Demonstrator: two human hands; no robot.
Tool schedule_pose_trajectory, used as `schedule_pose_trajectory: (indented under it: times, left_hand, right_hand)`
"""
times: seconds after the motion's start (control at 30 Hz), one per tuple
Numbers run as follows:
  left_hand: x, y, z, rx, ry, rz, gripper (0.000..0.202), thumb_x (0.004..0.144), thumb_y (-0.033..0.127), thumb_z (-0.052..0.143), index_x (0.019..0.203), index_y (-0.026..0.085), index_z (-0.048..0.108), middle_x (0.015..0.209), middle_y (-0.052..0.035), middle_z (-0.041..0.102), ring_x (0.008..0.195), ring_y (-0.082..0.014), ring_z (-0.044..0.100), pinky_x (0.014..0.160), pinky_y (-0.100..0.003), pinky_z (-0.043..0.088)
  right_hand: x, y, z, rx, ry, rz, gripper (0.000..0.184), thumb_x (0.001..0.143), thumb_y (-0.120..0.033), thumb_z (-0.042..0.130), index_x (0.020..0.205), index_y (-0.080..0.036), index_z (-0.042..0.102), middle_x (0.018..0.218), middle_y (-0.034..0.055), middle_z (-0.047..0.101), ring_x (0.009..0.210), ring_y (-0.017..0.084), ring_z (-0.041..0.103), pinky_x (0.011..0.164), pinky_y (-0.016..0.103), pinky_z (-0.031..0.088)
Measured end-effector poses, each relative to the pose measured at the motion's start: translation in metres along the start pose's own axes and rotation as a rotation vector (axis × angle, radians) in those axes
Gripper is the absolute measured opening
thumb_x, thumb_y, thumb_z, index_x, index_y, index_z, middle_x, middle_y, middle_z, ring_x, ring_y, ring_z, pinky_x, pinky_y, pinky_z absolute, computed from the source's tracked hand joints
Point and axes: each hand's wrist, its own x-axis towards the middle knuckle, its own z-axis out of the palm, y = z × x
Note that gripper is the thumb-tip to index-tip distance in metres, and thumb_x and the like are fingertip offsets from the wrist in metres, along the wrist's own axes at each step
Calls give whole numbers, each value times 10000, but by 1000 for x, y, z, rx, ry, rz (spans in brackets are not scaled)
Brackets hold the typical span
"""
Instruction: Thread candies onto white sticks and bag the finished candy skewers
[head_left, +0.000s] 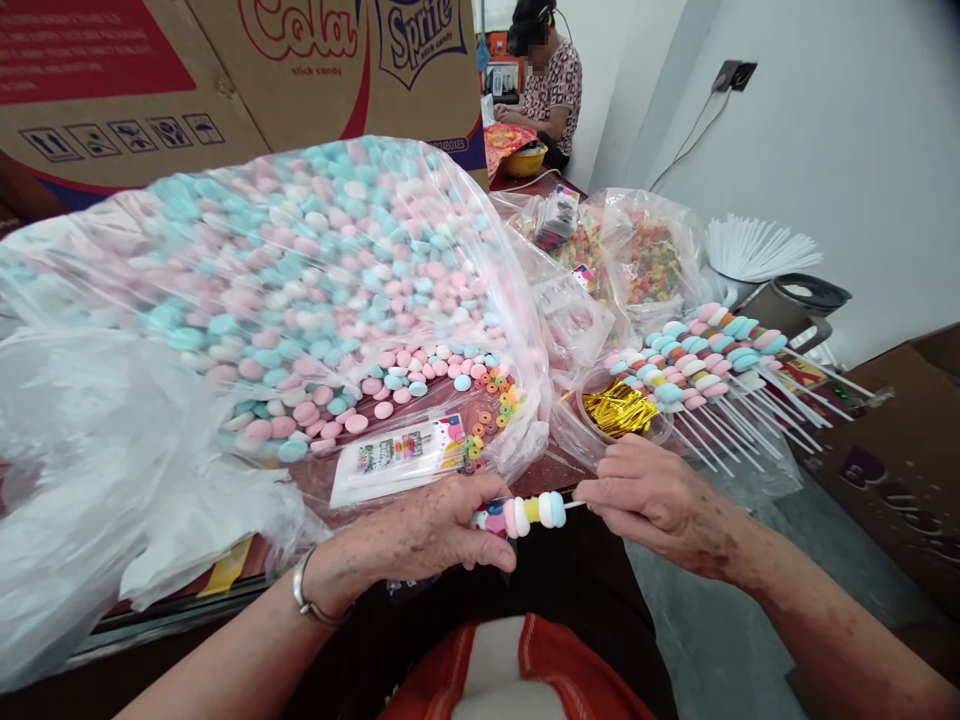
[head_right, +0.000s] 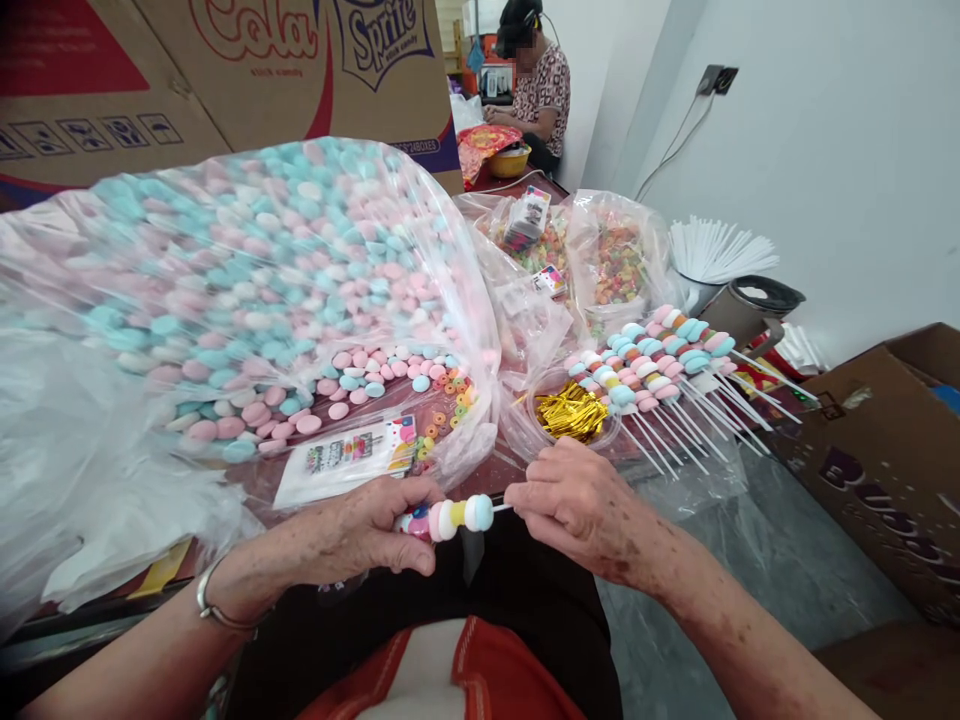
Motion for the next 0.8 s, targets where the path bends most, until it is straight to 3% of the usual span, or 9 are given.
schedule_pose_trajectory:
  times: [0.13,0.3,0.43,0.53,0.67,0.8]
  left_hand:
    - [5,5,9,195,6,136,302,803,486,639,892,204,575,734,36,552,635,-126,472,542,-229,305]
    - [17,0,30,233,43,215,342,816,499,622,922,192,514,796,18,536,690,-143,463,615,-251,335]
    - [16,-1,38,54,115,160,468,764,514,674,1066,205,494,886,10,562,770,-158,496,653,-253,371]
    - [6,2,35,22,144,43,630,666,571,729,1119,205,487,929,0,578,799,-179,512,648,-259,378]
    - [-8,0,29,92,99,-58,532,678,592,702,988,190,541,803,26,567,690,-156,473,576,-249,335]
    - [-14,-8,26,92,80,-75,378,704,472,729,887,197,545,727,62,525,649,-129,449,547,-230,310]
  right_hand:
    - [5,-6,-7,52,-54,37,207,901,-148,472,828,-194,660,629,-18,537,622,128,451,633,273,300]
    - [9,-11,-2,53,-156,92,235,868,-144,470,677,-176,603,604,-24,546,584,113,423,616,285,256]
    - [4,-7,1,85,-139,108,221,861,-140,471,694,-179,611,622,-22,572,591,112,427,621,281,256]
    - [-1,-4,0,156,-97,149,221,865,-136,467,729,-179,637,642,-15,599,613,116,459,624,266,280]
    - [-4,-1,1,213,-86,185,235,868,-151,465,747,-182,664,668,-2,639,624,123,503,624,252,314]
    - [-3,-1,1,238,-106,221,254,876,-192,462,757,-186,686,663,2,652,604,123,522,599,242,327]
